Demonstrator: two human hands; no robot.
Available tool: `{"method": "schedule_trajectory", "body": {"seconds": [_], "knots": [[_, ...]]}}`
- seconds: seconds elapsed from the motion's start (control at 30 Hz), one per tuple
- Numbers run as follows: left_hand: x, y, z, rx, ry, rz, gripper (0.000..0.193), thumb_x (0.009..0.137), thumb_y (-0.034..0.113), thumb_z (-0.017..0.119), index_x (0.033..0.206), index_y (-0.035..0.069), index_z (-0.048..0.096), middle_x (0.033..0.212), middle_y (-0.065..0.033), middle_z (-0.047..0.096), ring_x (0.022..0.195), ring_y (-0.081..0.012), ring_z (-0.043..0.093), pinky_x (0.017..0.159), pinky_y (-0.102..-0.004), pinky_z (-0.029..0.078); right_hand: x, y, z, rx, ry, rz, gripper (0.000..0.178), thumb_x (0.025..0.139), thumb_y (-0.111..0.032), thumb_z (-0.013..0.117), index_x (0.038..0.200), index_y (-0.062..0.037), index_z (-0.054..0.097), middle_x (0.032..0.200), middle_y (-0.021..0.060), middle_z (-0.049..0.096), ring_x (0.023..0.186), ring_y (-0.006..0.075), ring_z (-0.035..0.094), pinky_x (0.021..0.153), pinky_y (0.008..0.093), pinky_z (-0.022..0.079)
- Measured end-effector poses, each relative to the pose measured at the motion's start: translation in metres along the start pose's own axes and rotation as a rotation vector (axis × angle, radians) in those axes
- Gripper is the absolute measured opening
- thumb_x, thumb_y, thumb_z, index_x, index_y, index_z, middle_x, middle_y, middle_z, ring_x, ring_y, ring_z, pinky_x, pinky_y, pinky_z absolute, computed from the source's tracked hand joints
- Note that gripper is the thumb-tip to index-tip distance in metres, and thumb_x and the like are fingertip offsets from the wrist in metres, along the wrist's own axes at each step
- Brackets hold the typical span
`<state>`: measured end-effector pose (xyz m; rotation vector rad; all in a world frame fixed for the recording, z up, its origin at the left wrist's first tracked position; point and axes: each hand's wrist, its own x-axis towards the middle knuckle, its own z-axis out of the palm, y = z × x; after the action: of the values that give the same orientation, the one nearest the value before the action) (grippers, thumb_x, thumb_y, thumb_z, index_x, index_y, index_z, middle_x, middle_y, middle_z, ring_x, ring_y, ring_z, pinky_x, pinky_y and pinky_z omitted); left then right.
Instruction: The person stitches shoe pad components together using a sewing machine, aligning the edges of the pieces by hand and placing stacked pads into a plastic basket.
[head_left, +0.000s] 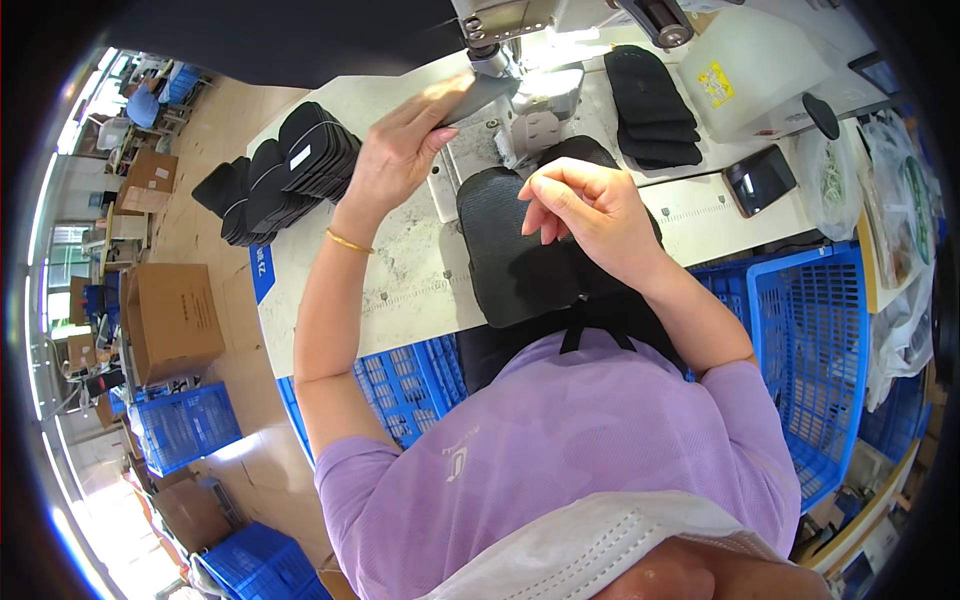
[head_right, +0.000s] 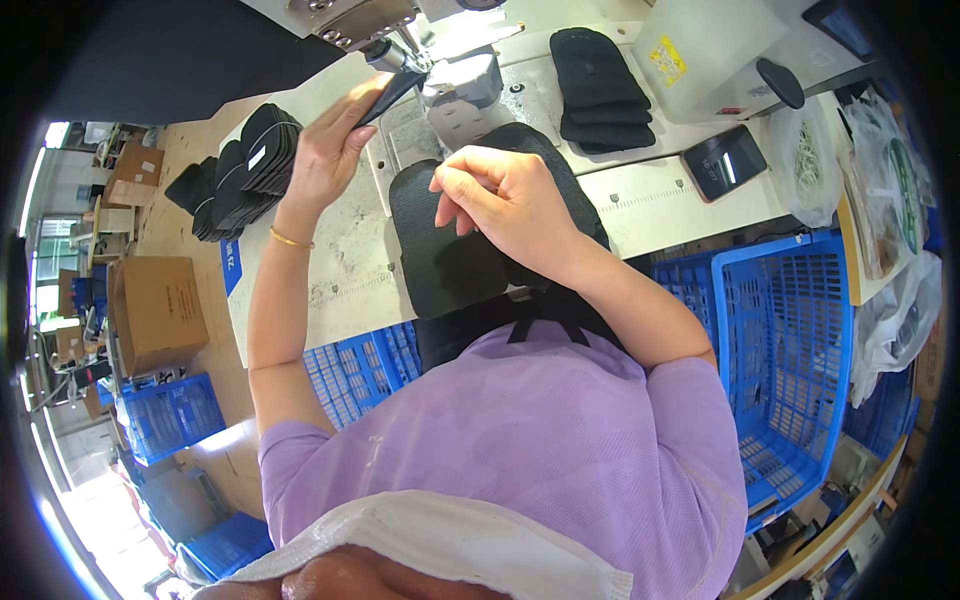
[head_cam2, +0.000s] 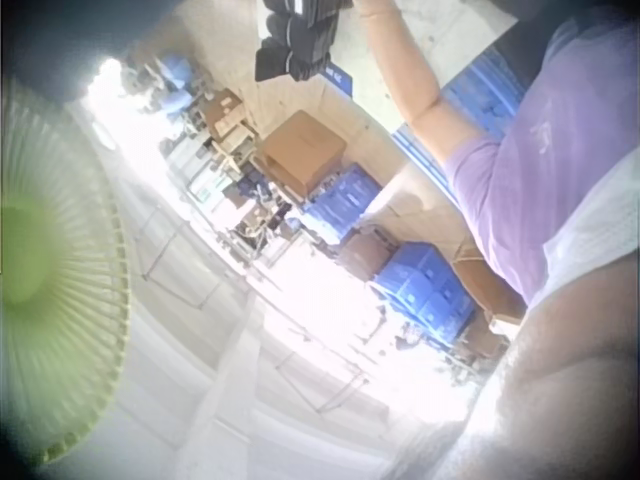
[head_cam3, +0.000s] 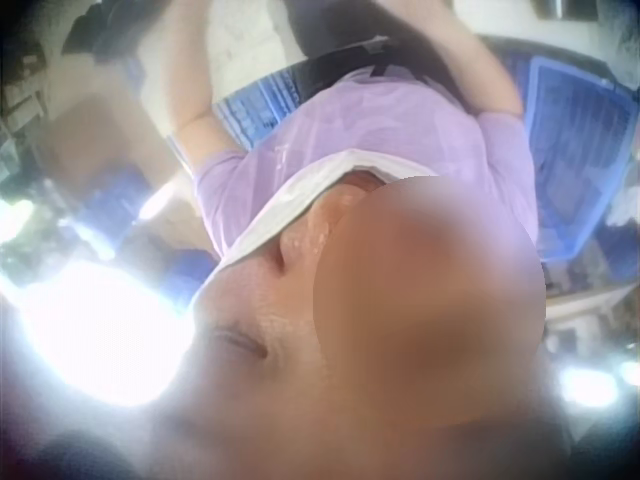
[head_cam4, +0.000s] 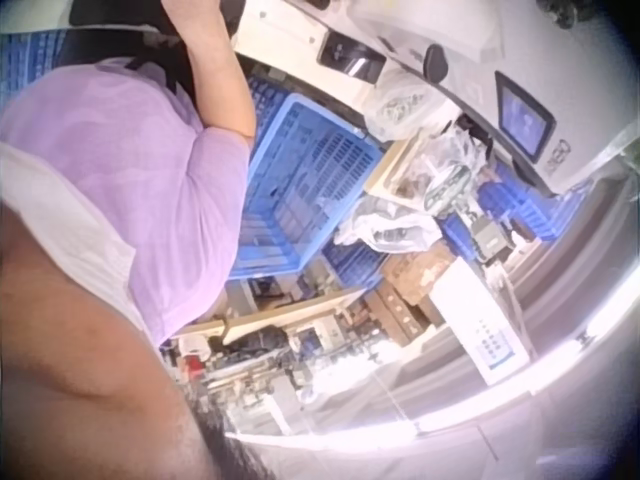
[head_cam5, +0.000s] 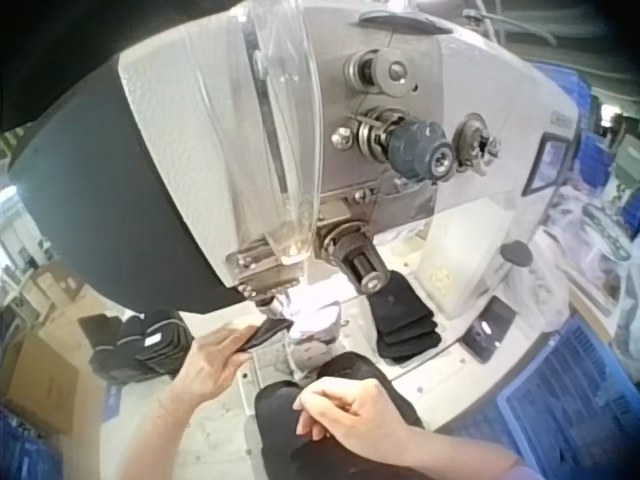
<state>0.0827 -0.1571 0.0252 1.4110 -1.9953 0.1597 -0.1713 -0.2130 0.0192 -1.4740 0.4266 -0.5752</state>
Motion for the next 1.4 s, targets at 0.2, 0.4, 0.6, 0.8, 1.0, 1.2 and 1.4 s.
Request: {"method": "schedule_trajectory", "body": {"seconds": [0.2,0.4,0.6,0.8,1.0,1.2,1.4], "knots": [[-0.003,0.005,0.012,-0.102,0.006,-0.061,0.048,0.09,0.01,0.063,0.138,0.009,0.054,0.126,-0.016,0.063,0.106,-0.0335,0.063,0.091,-0.0386,0.052,0.0,-0.001,0.002,-0.086,-0.038,-0.014,0.023,0.1,-0.019,0.053,0.095,-0.0006,0.067,0.076,0.0042,0.068,0.065,0.0062,0.06,0.059,0.019,0.048],[-0.001,0.002,0.018,-0.055,0.0,-0.061,0.055,0.093,0.024,0.063,0.145,0.017,0.046,0.138,-0.0158,0.054,0.118,-0.0333,0.057,0.094,-0.0378,0.049,0.001,-0.001,0.007,-0.078,0.009,-0.05,0.023,0.096,-0.017,0.056,0.092,0.0018,0.068,0.072,0.0055,0.069,0.06,0.0071,0.062,0.056,0.0212,0.049],[-0.002,0.002,0.015,-0.039,-0.049,-0.033,0.052,0.096,0.021,0.057,0.146,0.018,0.044,0.122,-0.0117,0.064,0.092,-0.0298,0.065,0.082,-0.0353,0.054,0.0,0.001,0.005,-0.091,-0.038,-0.052,0.022,0.099,-0.018,0.055,0.095,0.0009,0.067,0.078,0.0039,0.068,0.066,0.0066,0.06,0.06,0.0198,0.048],[0.0,0.008,0.012,0.361,0.097,0.211,0.05,0.078,0.002,0.061,0.127,0.004,0.059,0.113,-0.0066,0.068,0.074,-0.0198,0.065,0.065,-0.0302,0.054,0.004,0.004,0.012,-0.15,0.048,-0.13,0.022,0.099,-0.017,0.056,0.099,0.0017,0.067,0.079,0.0054,0.069,0.066,0.0074,0.062,0.06,0.02,0.049],[0.007,0.104,0.004,0.739,0.19,0.143,0.036,0.07,0.001,0.064,0.105,0.004,0.071,0.093,-0.0009,0.064,0.068,-0.0091,0.056,0.052,-0.0214,0.042,0.011,0.018,0.015,-0.157,0.197,-0.259,0.029,0.096,-0.016,0.058,0.077,0.0033,0.048,0.058,0.0056,0.039,0.059,0.0086,0.033,0.051,0.0313,0.032],[0.006,0.103,0.009,0.726,0.282,0.228,0.04,0.064,0.006,0.065,0.103,0.003,0.071,0.092,-0.0028,0.064,0.067,-0.0112,0.054,0.052,-0.0225,0.041,0.007,0.004,0.026,-0.115,0.131,-0.21,0.018,0.096,-0.011,0.052,0.085,0.0034,0.054,0.063,0.008,0.047,0.059,0.0095,0.039,0.052,0.031,0.037],[0.002,0.107,0.016,0.668,0.244,0.218,0.042,0.061,0.007,0.065,0.101,0.0,0.071,0.096,-0.0061,0.067,0.068,-0.0129,0.055,0.054,-0.0232,0.043,0.007,0.01,0.027,-0.071,0.162,-0.24,0.015,0.096,-0.009,0.05,0.094,0.0031,0.059,0.067,0.0091,0.053,0.062,0.0103,0.046,0.055,0.0304,0.04]]}}
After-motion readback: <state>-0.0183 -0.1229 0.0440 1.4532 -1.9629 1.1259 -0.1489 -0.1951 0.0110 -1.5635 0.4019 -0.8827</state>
